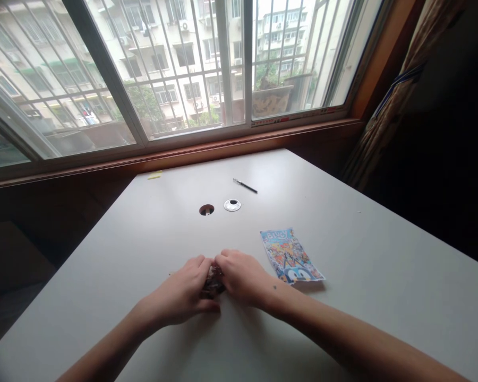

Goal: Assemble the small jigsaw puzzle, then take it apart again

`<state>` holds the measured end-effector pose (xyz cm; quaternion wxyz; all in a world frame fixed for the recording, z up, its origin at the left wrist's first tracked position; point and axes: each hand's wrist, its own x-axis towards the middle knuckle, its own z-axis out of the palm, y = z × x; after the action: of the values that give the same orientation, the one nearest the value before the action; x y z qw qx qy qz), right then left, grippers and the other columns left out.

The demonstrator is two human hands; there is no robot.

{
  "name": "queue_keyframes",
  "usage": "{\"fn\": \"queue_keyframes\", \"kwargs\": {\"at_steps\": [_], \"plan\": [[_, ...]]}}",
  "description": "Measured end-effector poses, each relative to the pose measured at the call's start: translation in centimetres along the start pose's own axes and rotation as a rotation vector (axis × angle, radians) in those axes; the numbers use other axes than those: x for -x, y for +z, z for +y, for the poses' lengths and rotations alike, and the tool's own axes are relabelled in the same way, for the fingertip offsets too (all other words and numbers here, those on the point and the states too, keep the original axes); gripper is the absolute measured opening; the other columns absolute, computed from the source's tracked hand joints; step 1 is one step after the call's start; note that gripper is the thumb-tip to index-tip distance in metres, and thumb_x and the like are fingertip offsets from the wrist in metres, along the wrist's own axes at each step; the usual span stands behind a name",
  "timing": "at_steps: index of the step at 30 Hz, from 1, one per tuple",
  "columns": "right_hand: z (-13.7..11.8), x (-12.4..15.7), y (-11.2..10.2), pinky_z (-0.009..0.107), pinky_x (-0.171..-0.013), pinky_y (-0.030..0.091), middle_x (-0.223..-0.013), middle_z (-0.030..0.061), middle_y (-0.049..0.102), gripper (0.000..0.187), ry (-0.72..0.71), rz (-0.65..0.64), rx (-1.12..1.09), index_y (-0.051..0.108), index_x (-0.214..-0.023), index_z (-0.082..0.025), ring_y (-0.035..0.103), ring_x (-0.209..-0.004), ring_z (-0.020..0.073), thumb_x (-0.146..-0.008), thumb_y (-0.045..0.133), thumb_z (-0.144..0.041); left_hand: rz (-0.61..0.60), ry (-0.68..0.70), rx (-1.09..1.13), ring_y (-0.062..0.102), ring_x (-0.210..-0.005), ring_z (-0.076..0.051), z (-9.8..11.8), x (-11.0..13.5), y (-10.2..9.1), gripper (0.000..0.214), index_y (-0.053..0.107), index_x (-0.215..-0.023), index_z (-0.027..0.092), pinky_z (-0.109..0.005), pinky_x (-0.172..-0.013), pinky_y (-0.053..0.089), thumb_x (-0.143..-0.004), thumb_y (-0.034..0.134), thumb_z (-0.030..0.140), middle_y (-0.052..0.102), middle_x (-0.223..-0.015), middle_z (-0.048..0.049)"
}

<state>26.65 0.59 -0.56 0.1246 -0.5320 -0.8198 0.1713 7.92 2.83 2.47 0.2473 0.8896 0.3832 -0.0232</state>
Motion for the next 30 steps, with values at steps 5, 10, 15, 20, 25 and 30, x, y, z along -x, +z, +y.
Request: {"fn": "queue_keyframes", "kwargs": {"at_steps": [5, 10, 15, 20, 25, 30], "plan": [[-0.4, 0.5, -1.1, 0.031, -0.071, 0.042, -0.100, 0.0092, 0.063, 0.015, -0.052, -0.057, 0.011, 0.057, -0.100, -0.018, 0.059, -0.088, 0.0240, -0.087, 0.061, -0.024, -0.038, -0.025, -0.020, 0.052, -0.102, -0.028, 0.1, -0.1, -0.3, 0.032, 0.053, -0.104, 0.019, -0.036, -0.081, 0.046, -0.082, 0.069, 0.036, 0.055, -0.110, -0.0092], [-0.5, 0.6, -1.7, 0.035, -0.079, 0.045, -0.107, 0.0108, 0.061, 0.045, -0.026, -0.161, -0.039, 0.060, -0.107, -0.017, 0.059, -0.097, 0.0285, -0.072, 0.080, -0.038, 0.039, 0.044, 0.011, 0.054, -0.094, -0.024, -0.6, -0.2, 0.0, 0.008, 0.049, -0.091, 0.020, -0.033, -0.077, 0.046, -0.089, 0.055, 0.024, 0.058, -0.103, -0.0077], [-0.4, 0.6, -1.2, 0.033, -0.075, 0.044, -0.101, 0.0113, 0.062, 0.019, 0.005, -0.099, -0.044, 0.060, -0.094, -0.016, 0.061, -0.089, 0.0255, -0.081, 0.067, -0.028, 0.051, 0.144, 0.020, 0.055, -0.091, -0.023, -1.2, -0.4, 0.4, 0.005, 0.049, -0.091, 0.020, -0.032, -0.074, 0.045, -0.088, 0.053, 0.019, 0.061, -0.099, -0.0067], [-0.1, 0.5, -0.7, 0.032, -0.074, 0.043, -0.099, 0.0112, 0.066, 0.017, 0.015, -0.057, -0.090, 0.056, -0.099, -0.016, 0.062, -0.090, 0.0262, -0.084, 0.063, -0.022, 0.139, 0.175, -0.024, 0.054, -0.088, -0.021, -1.4, -1.0, 0.7, 0.013, 0.051, -0.094, 0.020, -0.030, -0.073, 0.044, -0.087, 0.047, 0.010, 0.059, -0.097, -0.0061], [0.1, 0.4, -0.6, 0.031, -0.073, 0.042, -0.099, 0.0111, 0.064, 0.011, 0.011, -0.056, -0.053, 0.058, -0.095, -0.017, 0.062, -0.089, 0.0250, -0.085, 0.057, -0.018, 0.116, 0.178, -0.035, 0.052, -0.092, -0.023, -0.7, -0.8, 0.2, 0.007, 0.049, -0.094, 0.020, -0.032, -0.076, 0.045, -0.088, 0.052, 0.016, 0.060, -0.097, -0.0064], [0.1, 0.3, -0.6, 0.029, -0.066, 0.038, -0.096, 0.0098, 0.062, 0.007, 0.057, -0.021, 0.027, 0.056, -0.091, -0.018, 0.060, -0.082, 0.0219, -0.086, 0.052, -0.014, 0.116, 0.206, -0.049, 0.052, -0.091, -0.023, -0.7, -0.6, 0.2, 0.013, 0.049, -0.100, 0.020, -0.033, -0.077, 0.045, -0.088, 0.050, 0.014, 0.060, -0.099, -0.0070]]}}
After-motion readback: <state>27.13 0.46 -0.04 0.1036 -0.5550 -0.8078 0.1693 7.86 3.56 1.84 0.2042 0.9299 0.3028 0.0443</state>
